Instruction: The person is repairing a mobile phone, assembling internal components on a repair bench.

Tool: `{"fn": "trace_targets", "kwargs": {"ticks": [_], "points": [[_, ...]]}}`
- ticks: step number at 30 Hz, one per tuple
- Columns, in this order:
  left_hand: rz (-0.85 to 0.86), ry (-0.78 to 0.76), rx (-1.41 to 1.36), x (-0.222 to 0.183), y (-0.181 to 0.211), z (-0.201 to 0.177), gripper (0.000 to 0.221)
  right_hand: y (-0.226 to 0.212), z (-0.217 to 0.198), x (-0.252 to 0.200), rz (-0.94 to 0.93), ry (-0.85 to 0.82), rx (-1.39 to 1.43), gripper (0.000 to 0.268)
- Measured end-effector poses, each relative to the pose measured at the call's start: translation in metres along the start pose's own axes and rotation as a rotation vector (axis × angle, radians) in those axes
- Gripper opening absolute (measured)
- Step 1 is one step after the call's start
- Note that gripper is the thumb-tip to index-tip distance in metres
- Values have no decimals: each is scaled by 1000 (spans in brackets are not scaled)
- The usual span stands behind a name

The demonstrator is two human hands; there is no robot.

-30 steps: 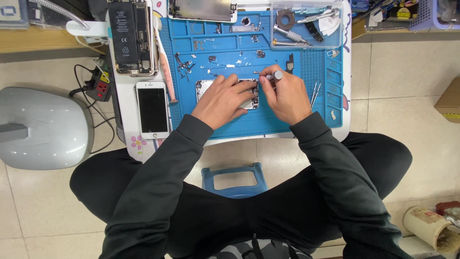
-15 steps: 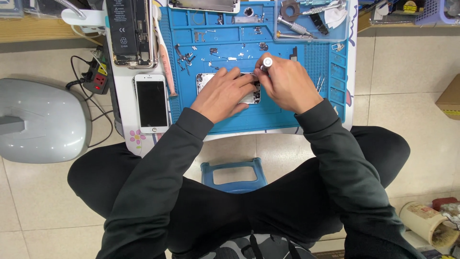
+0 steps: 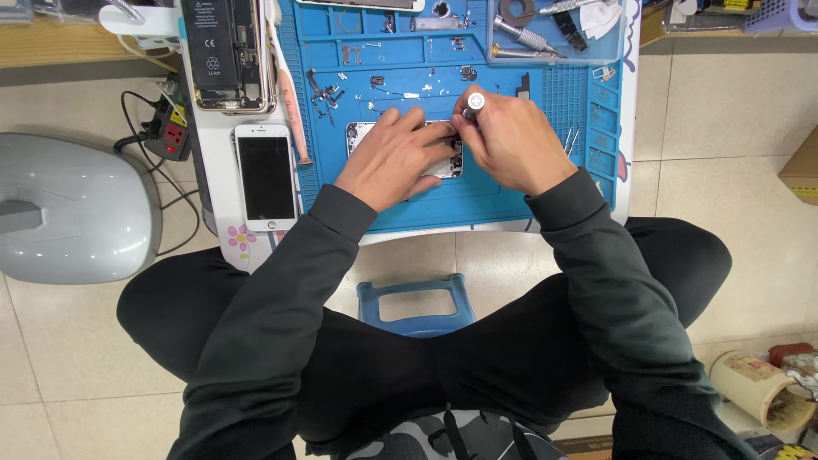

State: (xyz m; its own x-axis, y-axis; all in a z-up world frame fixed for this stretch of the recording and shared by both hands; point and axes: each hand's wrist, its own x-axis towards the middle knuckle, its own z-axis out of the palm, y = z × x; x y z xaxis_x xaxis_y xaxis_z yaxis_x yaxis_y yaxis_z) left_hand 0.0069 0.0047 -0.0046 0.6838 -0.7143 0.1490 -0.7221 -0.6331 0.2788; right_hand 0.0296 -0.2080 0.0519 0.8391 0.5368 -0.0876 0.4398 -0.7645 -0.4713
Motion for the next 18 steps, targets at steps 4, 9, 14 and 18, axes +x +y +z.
{"fn": "trace_targets", "kwargs": {"ticks": [4,9,14,18], "points": [[9,3,10,2,-3,2,33,-1,-4,3,0,12,-14,16],[22,-17,25,1,1,-4,34,-7,-5,5,-13,-23,-42,14],[62,43,56,2,-2,1,38,5,8,3,-126,129,-76,16],[98,62,123,3,-5,2,42,3,3,2,-115,124,-13,13]]}}
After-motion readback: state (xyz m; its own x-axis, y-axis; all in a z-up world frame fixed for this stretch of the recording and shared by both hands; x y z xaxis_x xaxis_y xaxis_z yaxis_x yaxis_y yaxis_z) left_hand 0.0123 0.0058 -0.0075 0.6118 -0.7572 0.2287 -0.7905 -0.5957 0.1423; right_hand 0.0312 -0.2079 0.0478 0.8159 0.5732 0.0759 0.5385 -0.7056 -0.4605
